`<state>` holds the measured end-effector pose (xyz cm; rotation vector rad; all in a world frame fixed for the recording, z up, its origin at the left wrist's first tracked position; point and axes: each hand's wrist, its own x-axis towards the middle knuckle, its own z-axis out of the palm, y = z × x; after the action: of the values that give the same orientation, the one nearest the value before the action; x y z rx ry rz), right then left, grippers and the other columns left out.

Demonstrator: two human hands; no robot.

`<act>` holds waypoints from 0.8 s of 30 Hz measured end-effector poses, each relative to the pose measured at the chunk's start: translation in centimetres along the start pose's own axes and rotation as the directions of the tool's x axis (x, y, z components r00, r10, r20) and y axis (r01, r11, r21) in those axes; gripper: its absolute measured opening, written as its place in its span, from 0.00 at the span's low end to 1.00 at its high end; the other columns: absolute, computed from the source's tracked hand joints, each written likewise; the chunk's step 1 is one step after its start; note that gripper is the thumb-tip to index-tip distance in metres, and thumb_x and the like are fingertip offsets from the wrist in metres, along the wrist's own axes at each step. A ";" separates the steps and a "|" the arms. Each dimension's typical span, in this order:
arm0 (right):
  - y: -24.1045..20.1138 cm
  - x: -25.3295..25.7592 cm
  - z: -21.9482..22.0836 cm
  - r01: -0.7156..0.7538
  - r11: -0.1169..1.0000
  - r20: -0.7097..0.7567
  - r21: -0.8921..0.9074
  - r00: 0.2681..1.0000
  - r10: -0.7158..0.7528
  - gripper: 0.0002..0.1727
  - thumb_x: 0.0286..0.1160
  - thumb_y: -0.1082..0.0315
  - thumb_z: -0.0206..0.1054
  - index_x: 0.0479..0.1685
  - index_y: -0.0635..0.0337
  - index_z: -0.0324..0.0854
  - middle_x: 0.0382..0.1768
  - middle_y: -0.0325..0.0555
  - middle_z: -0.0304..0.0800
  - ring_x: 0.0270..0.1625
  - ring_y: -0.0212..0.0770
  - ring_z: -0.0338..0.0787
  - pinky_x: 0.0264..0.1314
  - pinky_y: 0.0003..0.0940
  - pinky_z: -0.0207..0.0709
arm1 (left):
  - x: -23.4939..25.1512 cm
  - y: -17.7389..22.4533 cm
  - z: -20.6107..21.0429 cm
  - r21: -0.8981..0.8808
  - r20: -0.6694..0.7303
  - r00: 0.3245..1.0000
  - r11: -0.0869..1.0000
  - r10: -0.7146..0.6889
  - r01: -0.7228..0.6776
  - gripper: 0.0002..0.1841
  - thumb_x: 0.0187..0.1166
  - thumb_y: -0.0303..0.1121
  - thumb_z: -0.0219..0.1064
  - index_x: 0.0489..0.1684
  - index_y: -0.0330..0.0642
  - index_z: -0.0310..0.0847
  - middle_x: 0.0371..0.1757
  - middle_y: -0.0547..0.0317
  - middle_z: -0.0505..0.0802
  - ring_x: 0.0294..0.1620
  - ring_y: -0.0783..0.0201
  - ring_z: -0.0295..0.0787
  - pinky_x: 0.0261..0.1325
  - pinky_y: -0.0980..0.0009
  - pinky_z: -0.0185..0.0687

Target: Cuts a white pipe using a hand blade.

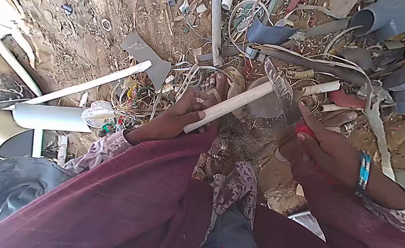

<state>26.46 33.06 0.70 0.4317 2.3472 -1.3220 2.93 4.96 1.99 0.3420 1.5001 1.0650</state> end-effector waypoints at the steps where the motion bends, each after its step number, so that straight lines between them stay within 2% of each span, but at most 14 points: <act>1: 0.1 0.0 0.2 0.038 0.999 -0.002 -0.038 0.999 -0.039 0.37 0.85 0.65 0.48 0.95 0.62 0.47 0.21 0.51 0.83 0.15 0.42 0.81 0.22 0.43 0.80 | 0.0 0.0 0.0 0.007 -0.003 1.000 1.000 -0.008 0.008 0.16 0.85 0.25 0.50 0.68 0.47 0.59 0.45 0.65 0.91 0.36 0.74 0.91 0.39 0.80 0.88; 4: 0.5 -0.2 0.6 0.294 0.949 0.154 0.111 0.939 -0.309 0.33 0.90 0.56 0.47 0.93 0.57 0.55 0.20 0.43 0.78 0.17 0.31 0.77 0.21 0.29 0.77 | 0.0 -0.1 0.0 0.015 -0.008 1.000 1.000 -0.012 0.012 0.17 0.85 0.24 0.50 0.69 0.47 0.59 0.47 0.65 0.91 0.37 0.75 0.91 0.39 0.80 0.88; 6: 0.7 -0.1 0.6 0.321 0.923 0.208 0.215 0.908 -0.364 0.32 0.92 0.54 0.47 0.93 0.53 0.57 0.22 0.39 0.78 0.19 0.24 0.76 0.23 0.21 0.77 | 0.0 -0.2 -0.1 -0.001 -0.012 1.000 1.000 -0.010 0.010 0.16 0.85 0.23 0.50 0.67 0.48 0.59 0.48 0.65 0.92 0.37 0.75 0.91 0.39 0.80 0.88; 8: 0.6 -0.3 0.3 0.228 0.971 0.079 0.078 0.969 -0.234 0.33 0.89 0.57 0.49 0.93 0.55 0.56 0.20 0.42 0.79 0.17 0.30 0.76 0.21 0.27 0.76 | 0.0 -0.2 0.0 -0.017 -0.022 1.000 1.000 0.004 -0.004 0.14 0.86 0.24 0.49 0.66 0.47 0.59 0.45 0.66 0.92 0.36 0.75 0.91 0.40 0.80 0.88; 10: -0.1 -0.2 -0.2 -0.006 0.998 -0.001 -0.068 1.000 0.006 0.36 0.87 0.64 0.49 0.95 0.60 0.46 0.23 0.53 0.83 0.18 0.45 0.81 0.24 0.46 0.80 | 0.0 0.0 0.1 -0.022 -0.028 1.000 1.000 0.012 -0.012 0.13 0.86 0.24 0.49 0.64 0.47 0.60 0.42 0.66 0.91 0.35 0.75 0.91 0.40 0.80 0.88; 11: -0.3 0.0 -0.2 -0.054 0.993 -0.012 -0.105 0.999 0.053 0.37 0.87 0.67 0.49 0.96 0.62 0.43 0.24 0.58 0.84 0.18 0.51 0.83 0.26 0.53 0.80 | -0.1 0.0 0.1 -0.017 -0.026 1.000 1.000 0.009 -0.009 0.14 0.86 0.23 0.49 0.65 0.46 0.60 0.42 0.66 0.91 0.35 0.75 0.91 0.40 0.80 0.88; 12: 0.0 -0.1 0.1 0.008 0.991 -0.029 -0.133 0.999 -0.012 0.38 0.84 0.67 0.49 0.95 0.65 0.45 0.22 0.57 0.84 0.17 0.51 0.82 0.23 0.53 0.79 | -0.1 0.1 0.1 -0.010 -0.022 1.000 1.000 0.006 -0.006 0.13 0.86 0.24 0.49 0.64 0.46 0.60 0.42 0.66 0.91 0.35 0.75 0.91 0.40 0.80 0.88; 13: 0.4 -0.2 0.5 0.129 0.983 -0.020 -0.130 0.991 -0.133 0.37 0.84 0.64 0.49 0.93 0.65 0.50 0.20 0.52 0.83 0.14 0.46 0.80 0.20 0.48 0.79 | 0.0 0.0 0.1 -0.005 -0.019 1.000 1.000 0.004 -0.004 0.13 0.86 0.24 0.49 0.63 0.46 0.60 0.42 0.66 0.91 0.35 0.75 0.91 0.40 0.80 0.88; 16: 0.6 0.0 0.9 0.380 0.924 0.127 0.037 0.916 -0.382 0.32 0.90 0.55 0.47 0.92 0.53 0.59 0.27 0.44 0.83 0.22 0.33 0.79 0.27 0.30 0.79 | 0.0 -0.1 0.0 0.006 -0.023 1.000 1.000 -0.009 0.009 0.13 0.85 0.24 0.48 0.64 0.46 0.62 0.42 0.65 0.92 0.33 0.76 0.90 0.37 0.81 0.87; 18: 0.6 0.0 0.9 0.372 0.928 0.093 0.008 0.924 -0.371 0.31 0.90 0.55 0.47 0.91 0.52 0.62 0.25 0.43 0.82 0.21 0.34 0.79 0.25 0.31 0.78 | 0.0 -0.2 -0.1 -0.021 -0.022 1.000 1.000 0.003 -0.004 0.12 0.86 0.25 0.46 0.62 0.47 0.64 0.41 0.65 0.92 0.33 0.75 0.91 0.37 0.81 0.88; 20: 0.1 -0.1 0.4 0.206 0.970 -0.024 -0.130 0.977 -0.210 0.34 0.84 0.62 0.50 0.91 0.60 0.59 0.23 0.51 0.84 0.17 0.46 0.80 0.21 0.46 0.78 | 0.0 -0.5 -0.2 -0.060 -0.010 0.999 0.998 0.035 -0.036 0.11 0.87 0.25 0.44 0.60 0.47 0.65 0.38 0.66 0.90 0.33 0.75 0.90 0.38 0.80 0.89; 22: -0.4 -0.2 -0.1 0.042 0.986 -0.041 -0.163 0.998 -0.050 0.36 0.83 0.69 0.52 0.93 0.64 0.52 0.23 0.60 0.85 0.19 0.58 0.82 0.25 0.58 0.77 | 0.1 -0.3 -0.1 -0.052 0.003 0.999 0.998 0.037 -0.037 0.11 0.87 0.25 0.44 0.60 0.46 0.65 0.37 0.66 0.89 0.32 0.75 0.90 0.38 0.81 0.88; 23: -0.1 -0.3 0.0 0.083 0.982 -0.038 -0.167 0.995 -0.090 0.36 0.82 0.67 0.52 0.93 0.63 0.53 0.20 0.57 0.84 0.17 0.54 0.82 0.23 0.55 0.77 | 0.0 -0.1 -0.1 -0.043 0.002 1.000 0.999 0.023 -0.023 0.11 0.87 0.25 0.44 0.60 0.45 0.65 0.38 0.66 0.89 0.32 0.75 0.90 0.38 0.81 0.88; 24: 0.4 -0.5 0.2 0.172 0.976 -0.014 -0.131 0.984 -0.175 0.35 0.83 0.63 0.50 0.92 0.60 0.57 0.19 0.50 0.82 0.16 0.45 0.79 0.21 0.44 0.78 | 0.0 0.0 -0.1 -0.036 -0.008 1.000 0.999 0.004 -0.004 0.11 0.86 0.25 0.44 0.59 0.45 0.65 0.38 0.65 0.89 0.32 0.75 0.90 0.38 0.81 0.88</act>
<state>27.13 33.06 0.58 0.2094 2.5229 -1.2346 2.88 4.92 2.01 0.3159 1.4855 1.0963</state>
